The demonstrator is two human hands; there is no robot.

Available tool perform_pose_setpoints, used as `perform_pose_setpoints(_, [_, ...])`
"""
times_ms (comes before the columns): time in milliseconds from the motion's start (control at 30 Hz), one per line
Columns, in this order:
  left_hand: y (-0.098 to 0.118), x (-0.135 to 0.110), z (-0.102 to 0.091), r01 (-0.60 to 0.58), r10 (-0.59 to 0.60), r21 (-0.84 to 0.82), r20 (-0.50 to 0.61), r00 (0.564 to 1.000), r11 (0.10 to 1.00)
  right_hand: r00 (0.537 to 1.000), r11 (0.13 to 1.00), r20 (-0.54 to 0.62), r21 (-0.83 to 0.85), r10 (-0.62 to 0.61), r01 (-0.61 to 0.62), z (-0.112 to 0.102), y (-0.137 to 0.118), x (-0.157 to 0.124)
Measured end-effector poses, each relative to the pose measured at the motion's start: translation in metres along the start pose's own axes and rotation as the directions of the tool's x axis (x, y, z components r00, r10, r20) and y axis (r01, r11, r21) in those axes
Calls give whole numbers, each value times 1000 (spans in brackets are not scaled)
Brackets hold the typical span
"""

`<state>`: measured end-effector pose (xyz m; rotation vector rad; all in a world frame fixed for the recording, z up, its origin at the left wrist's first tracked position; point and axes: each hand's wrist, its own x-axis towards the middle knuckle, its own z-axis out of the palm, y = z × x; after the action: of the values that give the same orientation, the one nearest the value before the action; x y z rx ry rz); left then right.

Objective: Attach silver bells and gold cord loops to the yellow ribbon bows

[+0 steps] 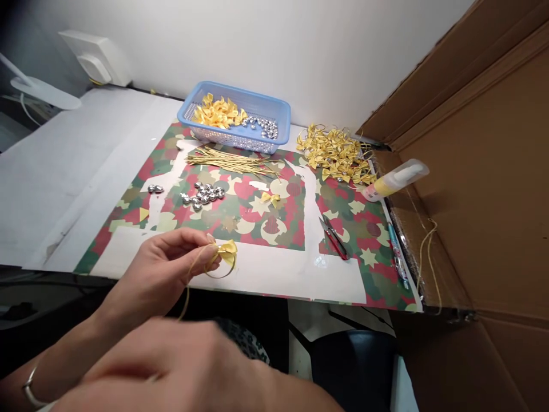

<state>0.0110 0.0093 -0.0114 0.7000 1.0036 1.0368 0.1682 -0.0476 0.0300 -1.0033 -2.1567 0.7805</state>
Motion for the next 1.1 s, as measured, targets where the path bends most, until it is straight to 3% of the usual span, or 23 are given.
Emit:
perform_pose_setpoints(33, [2,-1,0,12,-12,-46,12,1000,999,1000,992,-22,124,-14,17,-7,-3,3])
perform_pose_setpoints(67, [4,-2,1,20,-18,-81,26,1000,997,988,991,-149,130,43,-24,-11,-3,4])
perform_pose_setpoints(167, [9,-4,3,44,-36,-133,59,998,990,908,990,-406,-45,105,-135,-14,4,3])
perform_pose_setpoints(233, [12,-6,4,84,-73,-154,78,994,985,887,973,-458,-177,51,-147,-10,11,0])
perform_pose_setpoints(433, [17,-9,4,138,-115,-203,123,986,969,893,945,-448,-307,-40,-111,-6,17,2])
perform_pose_setpoints(1100, [15,-9,4,189,-158,-243,143,977,951,909,913,-413,-387,-47,-129,-8,16,8])
